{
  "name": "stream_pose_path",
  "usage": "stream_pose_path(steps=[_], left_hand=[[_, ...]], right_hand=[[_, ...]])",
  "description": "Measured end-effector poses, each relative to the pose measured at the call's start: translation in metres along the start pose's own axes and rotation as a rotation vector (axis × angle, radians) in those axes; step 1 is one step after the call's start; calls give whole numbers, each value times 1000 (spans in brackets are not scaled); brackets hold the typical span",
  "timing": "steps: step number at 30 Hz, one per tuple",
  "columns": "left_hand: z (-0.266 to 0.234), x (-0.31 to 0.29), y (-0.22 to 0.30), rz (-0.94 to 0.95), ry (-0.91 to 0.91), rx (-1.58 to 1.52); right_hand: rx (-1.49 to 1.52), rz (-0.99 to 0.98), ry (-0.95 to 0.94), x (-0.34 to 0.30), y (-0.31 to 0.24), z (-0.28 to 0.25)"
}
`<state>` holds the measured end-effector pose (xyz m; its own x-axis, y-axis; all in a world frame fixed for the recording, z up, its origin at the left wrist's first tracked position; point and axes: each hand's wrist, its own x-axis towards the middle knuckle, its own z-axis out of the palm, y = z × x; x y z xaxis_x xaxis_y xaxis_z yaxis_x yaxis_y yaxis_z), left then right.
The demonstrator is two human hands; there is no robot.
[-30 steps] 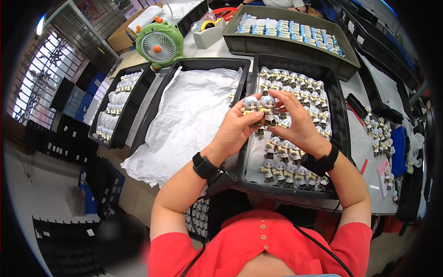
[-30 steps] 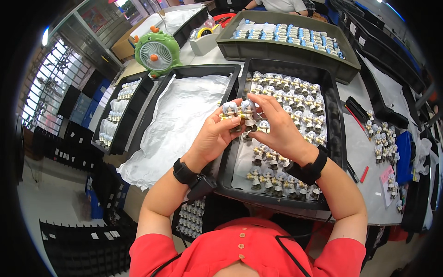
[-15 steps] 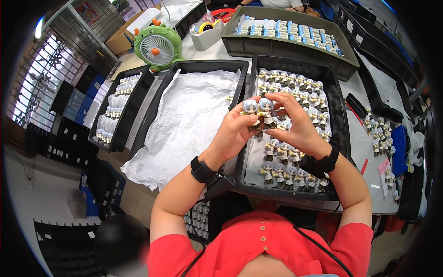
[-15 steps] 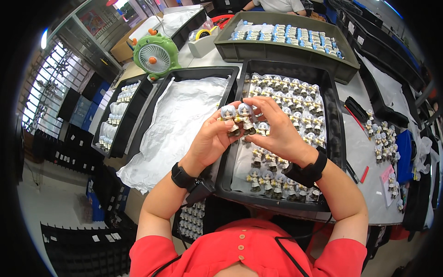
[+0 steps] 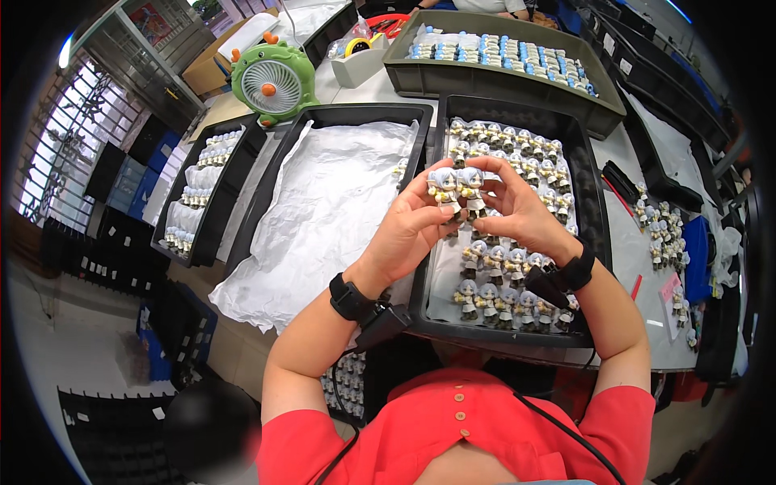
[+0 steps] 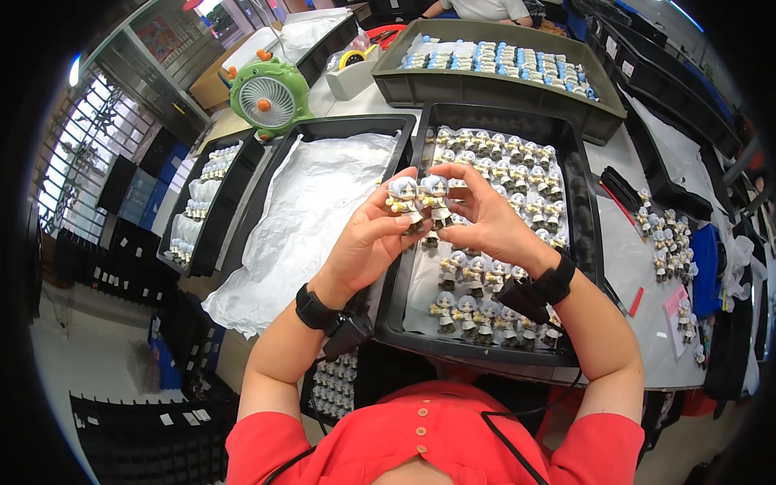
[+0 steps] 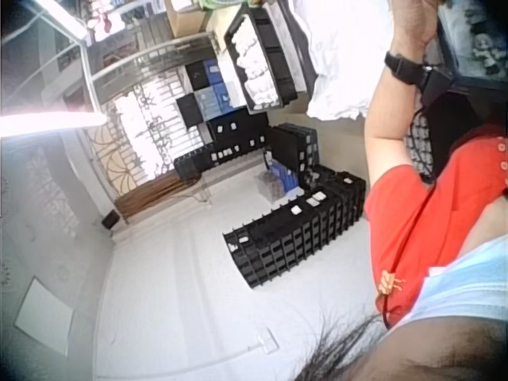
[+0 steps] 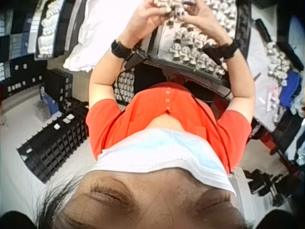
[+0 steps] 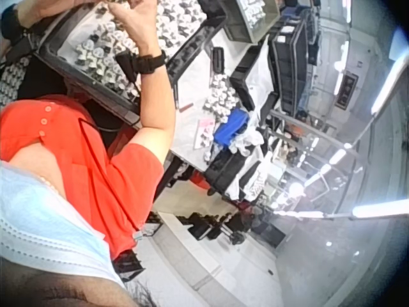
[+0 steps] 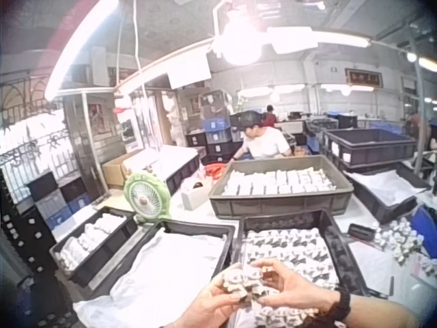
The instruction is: The person picks small cylindrical components from a tray and places them into a black bin lined with white tissue paper. They use a small tool to adjust or mark each component before arranging them in rows within the bin.
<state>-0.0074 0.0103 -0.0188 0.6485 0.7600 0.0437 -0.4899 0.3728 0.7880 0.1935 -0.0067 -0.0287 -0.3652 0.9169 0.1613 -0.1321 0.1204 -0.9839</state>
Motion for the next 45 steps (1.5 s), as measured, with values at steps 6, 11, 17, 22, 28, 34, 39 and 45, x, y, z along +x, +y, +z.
stream_pose_path(steps=[6, 11, 17, 22, 28, 34, 39, 45], left_hand=[[4, 0, -6, 206, 105, 290], [4, -2, -6, 239, 123, 434], [-1, -1, -3, 108, 114, 238], [-5, 1, 0, 7, 121, -75], [-11, 2, -3, 17, 99, -3], [-4, 1, 0, 59, 62, -19], [-3, -1, 2, 66, 47, -62], [-4, -1, 0, 86, 37, -39]], right_hand=[[159, 23, -11, 1, -4, 3], [151, 16, -11, 1, -3, 6], [140, 27, 25, 1, 0, 2], [109, 65, 39, 0, -4, 2], [32, 60, 42, 0, -8, 3], [-81, -45, 90, -2, -6, 4], [-231, -172, 134, -2, -6, 7], [-656, -332, 174, -4, -13, 12]])
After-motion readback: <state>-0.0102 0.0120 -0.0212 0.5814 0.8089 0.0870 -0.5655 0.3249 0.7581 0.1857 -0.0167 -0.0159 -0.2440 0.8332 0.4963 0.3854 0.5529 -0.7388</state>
